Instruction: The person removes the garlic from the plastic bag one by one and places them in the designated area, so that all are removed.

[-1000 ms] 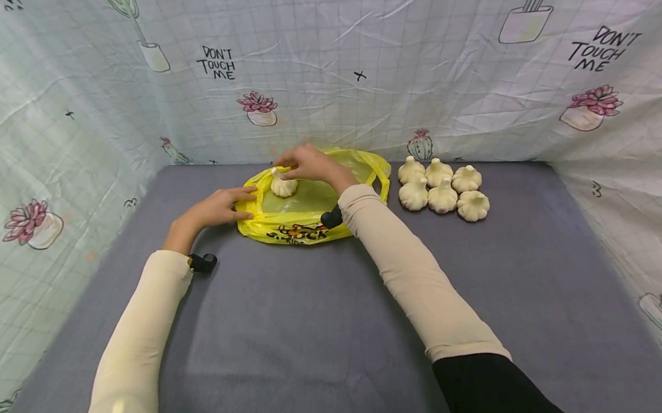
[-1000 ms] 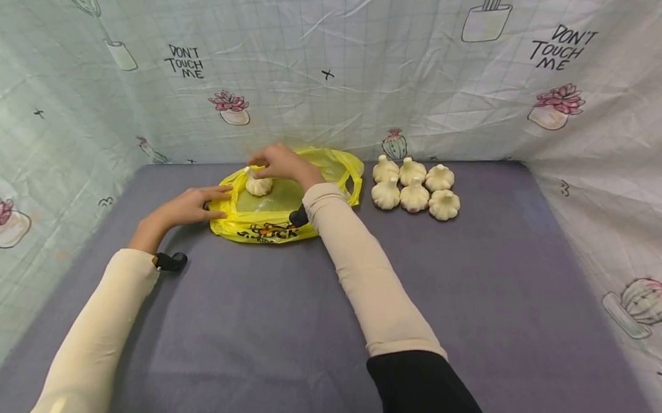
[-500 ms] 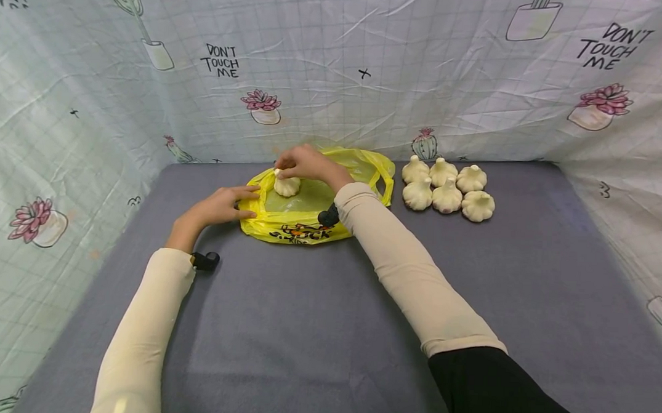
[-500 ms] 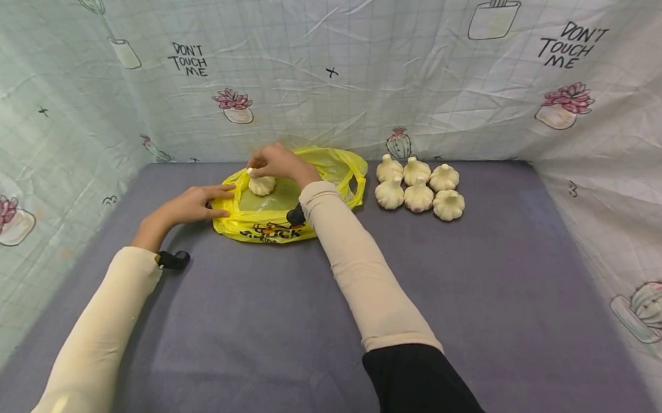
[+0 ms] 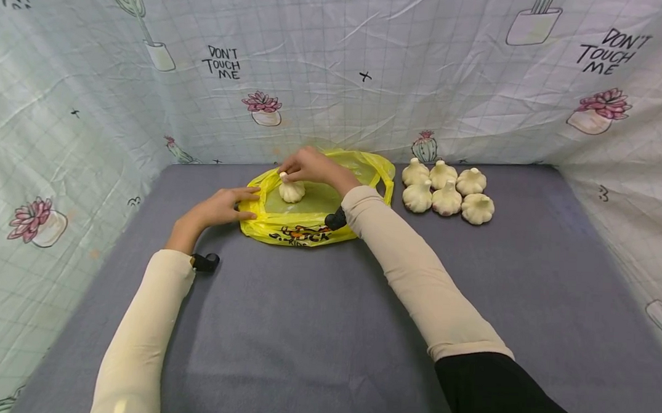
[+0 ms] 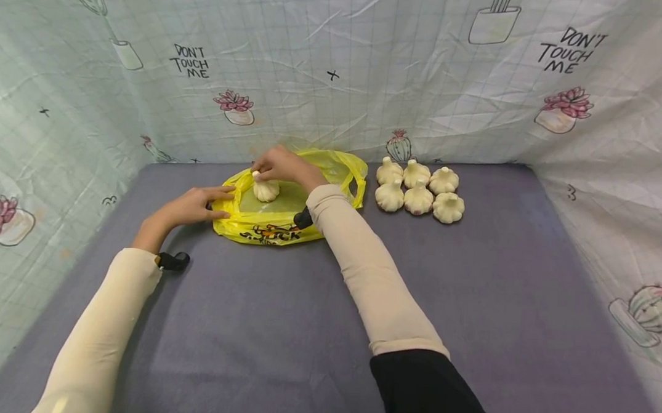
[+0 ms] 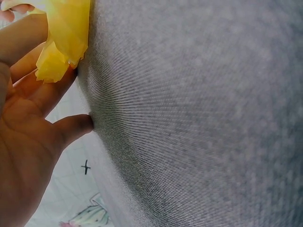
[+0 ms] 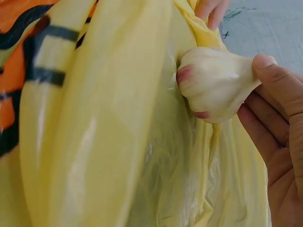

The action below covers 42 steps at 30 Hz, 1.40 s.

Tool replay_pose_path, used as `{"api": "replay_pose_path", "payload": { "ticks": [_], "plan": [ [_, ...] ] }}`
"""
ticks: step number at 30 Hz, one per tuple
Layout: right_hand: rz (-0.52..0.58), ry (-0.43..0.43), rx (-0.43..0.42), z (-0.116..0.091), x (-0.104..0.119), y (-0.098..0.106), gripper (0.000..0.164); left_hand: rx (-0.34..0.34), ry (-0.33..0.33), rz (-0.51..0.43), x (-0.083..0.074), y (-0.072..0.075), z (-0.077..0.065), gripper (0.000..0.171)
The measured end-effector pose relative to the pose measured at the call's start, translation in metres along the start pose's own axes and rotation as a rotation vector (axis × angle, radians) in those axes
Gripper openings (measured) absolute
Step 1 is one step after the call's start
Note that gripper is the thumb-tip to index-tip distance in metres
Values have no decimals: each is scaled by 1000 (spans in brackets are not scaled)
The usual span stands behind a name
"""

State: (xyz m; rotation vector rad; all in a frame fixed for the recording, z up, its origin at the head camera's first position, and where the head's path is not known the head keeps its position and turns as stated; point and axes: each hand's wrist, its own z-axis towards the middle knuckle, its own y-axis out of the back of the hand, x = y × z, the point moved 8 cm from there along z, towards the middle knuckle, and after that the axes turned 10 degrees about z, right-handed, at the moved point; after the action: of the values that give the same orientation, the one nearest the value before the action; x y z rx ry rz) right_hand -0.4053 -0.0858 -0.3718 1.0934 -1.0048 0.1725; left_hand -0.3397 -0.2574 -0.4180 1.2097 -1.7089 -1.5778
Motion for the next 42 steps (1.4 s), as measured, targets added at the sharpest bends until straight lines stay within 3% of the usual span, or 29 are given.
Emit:
{"api": "replay_pose_path", "payload": {
  "ticks": [22,31,42],
  "plan": [
    [-8,135,-18,-42,28,29,26,-6,-4,5,1,0,0,57],
    [-36,151,-13,-68,28,36,27,7,3,-6,1,-4,-2,58],
    [-68,162,-65,-106,20,44,26,10,12,-19,2,-2,-4,59]
  ]
}}
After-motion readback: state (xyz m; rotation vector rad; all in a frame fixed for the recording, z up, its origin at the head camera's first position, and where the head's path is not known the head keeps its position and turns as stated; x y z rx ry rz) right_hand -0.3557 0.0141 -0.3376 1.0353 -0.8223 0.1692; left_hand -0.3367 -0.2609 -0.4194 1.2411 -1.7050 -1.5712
